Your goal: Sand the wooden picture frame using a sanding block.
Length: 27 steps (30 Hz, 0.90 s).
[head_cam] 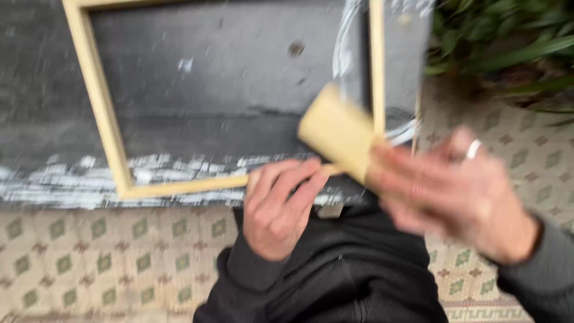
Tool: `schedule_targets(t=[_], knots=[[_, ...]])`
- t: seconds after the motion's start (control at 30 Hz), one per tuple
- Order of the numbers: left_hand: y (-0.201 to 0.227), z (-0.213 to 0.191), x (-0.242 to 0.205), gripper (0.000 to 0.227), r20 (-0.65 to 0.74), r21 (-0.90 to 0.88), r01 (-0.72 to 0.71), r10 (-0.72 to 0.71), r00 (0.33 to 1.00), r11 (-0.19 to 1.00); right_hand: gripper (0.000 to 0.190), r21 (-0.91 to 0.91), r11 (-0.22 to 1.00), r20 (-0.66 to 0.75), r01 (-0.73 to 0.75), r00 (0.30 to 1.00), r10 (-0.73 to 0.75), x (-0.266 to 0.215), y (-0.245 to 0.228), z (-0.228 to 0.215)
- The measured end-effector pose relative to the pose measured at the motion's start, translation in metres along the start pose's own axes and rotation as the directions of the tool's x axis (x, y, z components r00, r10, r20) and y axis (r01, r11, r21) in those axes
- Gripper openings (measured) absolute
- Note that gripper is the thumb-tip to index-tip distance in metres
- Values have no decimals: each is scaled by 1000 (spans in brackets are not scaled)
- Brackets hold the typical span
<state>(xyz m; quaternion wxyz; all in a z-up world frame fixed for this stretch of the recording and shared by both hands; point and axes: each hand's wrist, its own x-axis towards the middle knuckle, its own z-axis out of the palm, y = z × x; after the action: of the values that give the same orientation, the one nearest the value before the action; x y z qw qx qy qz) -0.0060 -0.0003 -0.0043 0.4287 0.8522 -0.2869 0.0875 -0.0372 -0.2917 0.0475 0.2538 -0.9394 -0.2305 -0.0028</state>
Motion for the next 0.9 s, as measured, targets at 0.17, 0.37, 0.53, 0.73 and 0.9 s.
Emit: schedule_targets(t=[0.17, 0.37, 0.53, 0.73, 0.9], knots=[[5, -12, 2, 29, 6, -28, 32, -32, 999, 999, 57, -93, 996, 199, 12, 980, 6, 14, 1, -12], [-2, -5, 3, 31, -10, 21, 35, -35, 999, 999, 46, -50, 986, 132, 159, 980, -151, 19, -2, -11], [4, -12, 10, 35, 4, -12, 30, -30, 1000, 999, 43, -51, 993, -44, 102, 994, -104, 18, -4, -1], [5, -12, 9, 30, -6, -3, 26, -26, 1000, 1000, 44, -153, 984, 21, -95, 995, 99, 25, -13, -13], [1, -8, 7, 33, -6, 14, 27, -27, 1000, 1000, 45, -27, 992, 51, 121, 992, -120, 15, -1, -9]])
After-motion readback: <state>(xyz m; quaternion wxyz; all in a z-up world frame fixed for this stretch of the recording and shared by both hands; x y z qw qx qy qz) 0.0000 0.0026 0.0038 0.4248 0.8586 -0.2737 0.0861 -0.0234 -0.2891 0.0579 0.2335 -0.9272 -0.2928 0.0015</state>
